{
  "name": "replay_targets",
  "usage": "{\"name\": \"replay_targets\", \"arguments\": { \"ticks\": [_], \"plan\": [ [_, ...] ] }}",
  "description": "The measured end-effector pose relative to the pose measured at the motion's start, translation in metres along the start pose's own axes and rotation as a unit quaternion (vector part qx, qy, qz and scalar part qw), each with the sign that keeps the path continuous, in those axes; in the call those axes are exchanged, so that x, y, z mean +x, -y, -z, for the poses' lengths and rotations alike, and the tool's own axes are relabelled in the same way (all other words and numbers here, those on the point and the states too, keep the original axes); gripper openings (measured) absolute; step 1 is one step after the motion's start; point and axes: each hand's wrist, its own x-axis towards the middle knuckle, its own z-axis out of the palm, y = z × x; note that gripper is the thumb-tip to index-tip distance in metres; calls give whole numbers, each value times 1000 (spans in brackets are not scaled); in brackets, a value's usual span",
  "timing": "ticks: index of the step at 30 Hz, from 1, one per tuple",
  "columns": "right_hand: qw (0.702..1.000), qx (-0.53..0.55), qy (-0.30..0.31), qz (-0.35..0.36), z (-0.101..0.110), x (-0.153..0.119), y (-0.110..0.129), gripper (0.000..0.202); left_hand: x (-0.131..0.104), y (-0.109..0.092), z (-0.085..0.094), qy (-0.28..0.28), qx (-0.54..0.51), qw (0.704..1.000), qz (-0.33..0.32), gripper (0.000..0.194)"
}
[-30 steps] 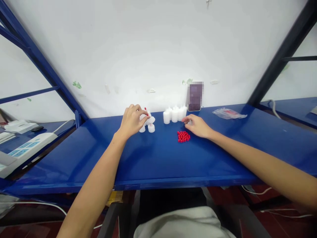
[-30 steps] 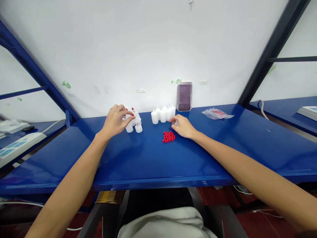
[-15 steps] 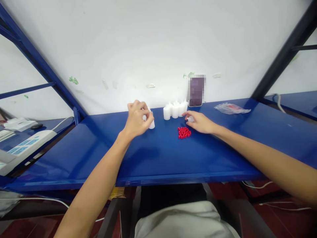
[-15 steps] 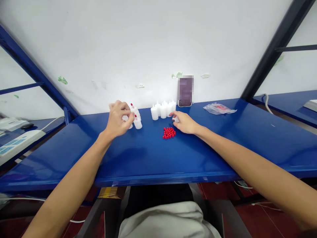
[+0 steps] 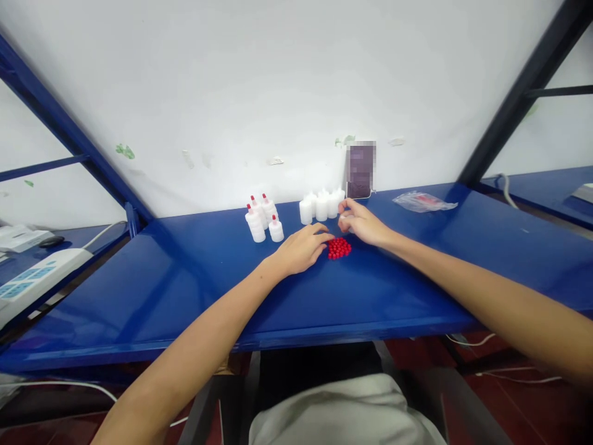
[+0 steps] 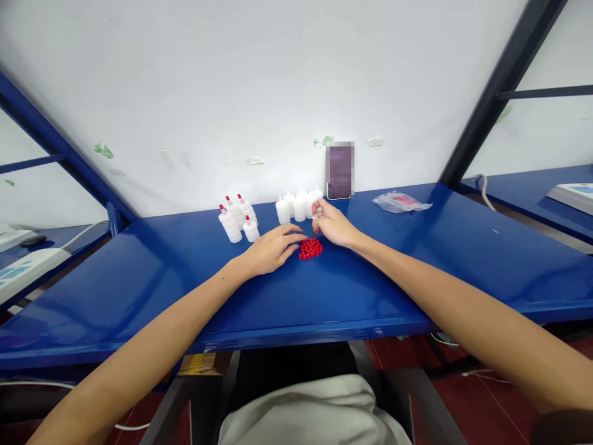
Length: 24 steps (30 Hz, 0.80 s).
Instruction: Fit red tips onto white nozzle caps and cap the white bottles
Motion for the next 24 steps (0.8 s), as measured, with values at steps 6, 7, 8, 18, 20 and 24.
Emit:
{"name": "replay_targets", "arguments": {
  "ticks": [6, 7, 8, 18, 20, 24],
  "plan": [
    [999, -27, -17, 19, -1, -6, 6, 11, 1, 1, -2, -4, -6, 1000, -12, 34],
    [999, -26, -23, 19, -1, -8, 8, 8, 1, 1, -2, -3, -5, 1000, -13, 33],
    [999, -23, -23, 19, 0, -9, 10, 7, 1, 1, -2, -4, -5, 1000, -15, 32],
    [986, -158, 20, 55, 7, -8, 16, 17, 2, 5, -2, -25, -19, 999, 7, 21],
    [980, -188, 14, 62, 6, -9, 17, 17, 1, 6, -2, -37, -40, 998, 19, 16],
    [972, -217, 16, 86, 2, -17, 26, 20, 2, 0, 4, -146, -139, 977, 63, 9]
  ]
}}
